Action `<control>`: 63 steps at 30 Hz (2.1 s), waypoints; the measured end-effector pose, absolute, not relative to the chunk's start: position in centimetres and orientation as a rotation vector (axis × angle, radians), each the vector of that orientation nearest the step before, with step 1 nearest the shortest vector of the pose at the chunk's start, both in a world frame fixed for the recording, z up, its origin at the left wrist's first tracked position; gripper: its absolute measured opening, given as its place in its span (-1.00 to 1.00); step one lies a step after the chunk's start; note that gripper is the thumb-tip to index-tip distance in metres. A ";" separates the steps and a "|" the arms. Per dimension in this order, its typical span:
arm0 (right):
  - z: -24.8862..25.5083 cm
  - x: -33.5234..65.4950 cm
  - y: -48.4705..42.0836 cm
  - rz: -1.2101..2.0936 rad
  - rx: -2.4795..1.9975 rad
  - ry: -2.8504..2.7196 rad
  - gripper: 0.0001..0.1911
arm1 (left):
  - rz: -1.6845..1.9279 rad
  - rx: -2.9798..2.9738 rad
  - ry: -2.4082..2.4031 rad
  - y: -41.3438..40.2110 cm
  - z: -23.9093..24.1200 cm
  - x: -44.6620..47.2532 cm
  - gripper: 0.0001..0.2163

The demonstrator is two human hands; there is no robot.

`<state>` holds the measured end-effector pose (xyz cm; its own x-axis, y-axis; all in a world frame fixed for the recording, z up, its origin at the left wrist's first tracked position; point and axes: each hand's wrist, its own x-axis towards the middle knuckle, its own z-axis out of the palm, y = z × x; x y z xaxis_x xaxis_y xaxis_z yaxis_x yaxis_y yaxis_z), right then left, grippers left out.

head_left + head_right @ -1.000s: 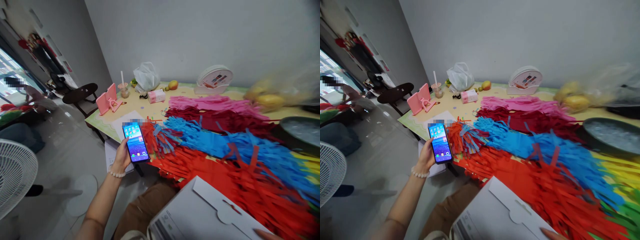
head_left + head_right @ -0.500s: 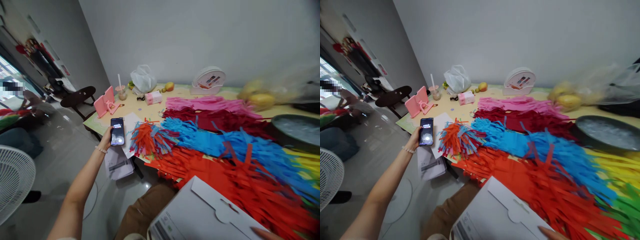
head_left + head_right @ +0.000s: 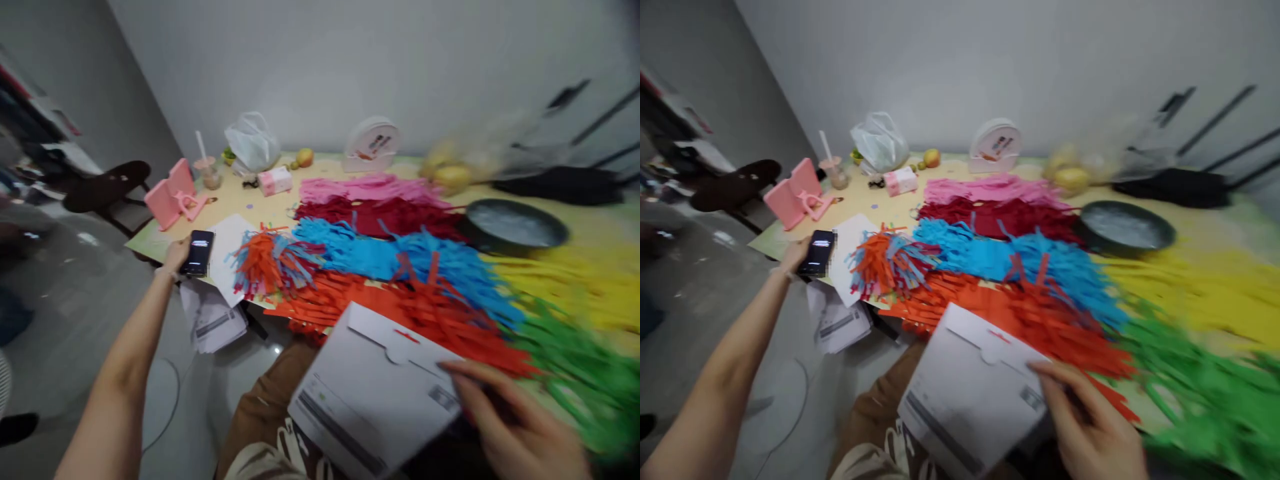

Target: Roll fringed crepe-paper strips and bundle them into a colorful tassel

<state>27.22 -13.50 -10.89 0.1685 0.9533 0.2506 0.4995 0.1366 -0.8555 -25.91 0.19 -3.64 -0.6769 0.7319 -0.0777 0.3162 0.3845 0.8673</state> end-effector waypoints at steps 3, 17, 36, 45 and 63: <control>-9.1 25.3 -11.9 0.616 -1.383 -1.497 -0.84 | 1.197 1.169 2.165 -0.5 -1.9 -22.6 -0.68; -7.7 22.5 -13.1 0.997 -1.277 -1.481 -0.77 | 1.080 1.667 1.224 -7.7 -5.1 -1.3 -0.84; -9.4 19.2 -13.5 0.994 -1.399 -1.666 -0.35 | 0.397 2.390 1.423 -7.3 -4.7 1.6 -0.67; -12.0 19.7 -14.1 1.039 -1.458 -1.575 -0.34 | 0.138 2.285 1.689 -10.9 -7.8 -1.0 -0.67; -12.9 20.1 -14.6 1.719 -1.235 -1.167 -0.69 | 0.198 1.946 1.295 -10.0 -6.7 -3.0 -0.64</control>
